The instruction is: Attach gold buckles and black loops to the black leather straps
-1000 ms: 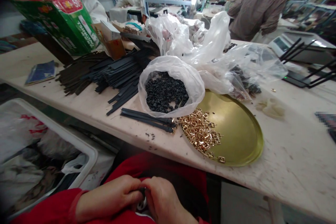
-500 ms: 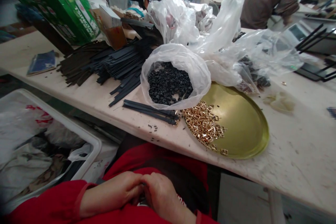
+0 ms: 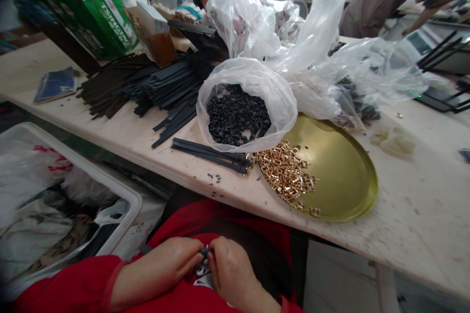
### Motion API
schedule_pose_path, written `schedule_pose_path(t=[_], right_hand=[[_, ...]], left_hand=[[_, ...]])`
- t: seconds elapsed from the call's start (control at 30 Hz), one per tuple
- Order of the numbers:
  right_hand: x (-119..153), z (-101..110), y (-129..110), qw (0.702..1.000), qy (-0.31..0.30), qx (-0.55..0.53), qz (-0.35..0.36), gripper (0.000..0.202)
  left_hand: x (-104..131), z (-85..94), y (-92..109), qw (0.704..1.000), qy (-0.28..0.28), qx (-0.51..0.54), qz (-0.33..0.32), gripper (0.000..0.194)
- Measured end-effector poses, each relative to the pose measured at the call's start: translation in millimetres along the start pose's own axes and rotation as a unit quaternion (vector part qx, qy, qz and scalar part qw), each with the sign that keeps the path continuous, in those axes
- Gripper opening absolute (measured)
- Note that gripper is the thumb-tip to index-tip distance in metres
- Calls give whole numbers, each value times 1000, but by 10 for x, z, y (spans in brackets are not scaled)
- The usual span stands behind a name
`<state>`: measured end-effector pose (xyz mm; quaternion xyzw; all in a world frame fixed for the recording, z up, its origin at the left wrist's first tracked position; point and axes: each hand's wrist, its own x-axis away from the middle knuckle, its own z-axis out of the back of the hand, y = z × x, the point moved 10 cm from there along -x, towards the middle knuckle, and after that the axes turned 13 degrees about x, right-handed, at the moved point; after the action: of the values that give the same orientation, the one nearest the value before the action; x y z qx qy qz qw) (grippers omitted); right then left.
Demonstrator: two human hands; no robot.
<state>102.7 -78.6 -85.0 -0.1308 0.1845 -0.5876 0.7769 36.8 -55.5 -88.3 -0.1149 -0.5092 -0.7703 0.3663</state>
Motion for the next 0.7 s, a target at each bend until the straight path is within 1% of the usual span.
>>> schedule_pose_path(t=[0.07, 0.17, 0.27, 0.37, 0.47, 0.53, 0.6, 0.63, 0.67, 0.7], right_hand=[[5, 6, -12, 1000, 7, -12, -2, 19], [-7, 63, -36, 998, 22, -60, -3, 18], [-25, 127, -69, 994, 34, -106, 9, 28], [-24, 112, -93, 991, 15, -131, 20, 36], [-4, 28, -83, 988, -23, -154, 0, 38], [-10, 16, -69, 986, -24, -166, -16, 36], [-71, 56, -55, 985, -11, -172, -17, 33], [-133, 98, -22, 986, 1, -163, -19, 30], [-216, 158, 40, 989, 17, -144, -26, 25], [-319, 240, 127, 992, 37, -116, -38, 21]], left_hand=[[-9, -28, -21, 1000, 3, -9, 6, 33], [-19, -32, -51, 1000, 11, -2, 8, 31], [-24, -8, -31, 999, 13, 37, -16, 28], [-30, -30, -6, 998, -1, 56, -33, 26], [-35, -63, 15, 999, -2, 32, -34, 25], [-36, -55, 48, 999, -4, 13, -34, 27], [-41, 35, 82, 999, -10, -14, -33, 28], [-51, 141, 95, 999, -4, -30, -32, 28], [-69, 299, 103, 998, 14, -47, -30, 28], [-95, 509, 106, 996, 47, -67, -27, 28]])
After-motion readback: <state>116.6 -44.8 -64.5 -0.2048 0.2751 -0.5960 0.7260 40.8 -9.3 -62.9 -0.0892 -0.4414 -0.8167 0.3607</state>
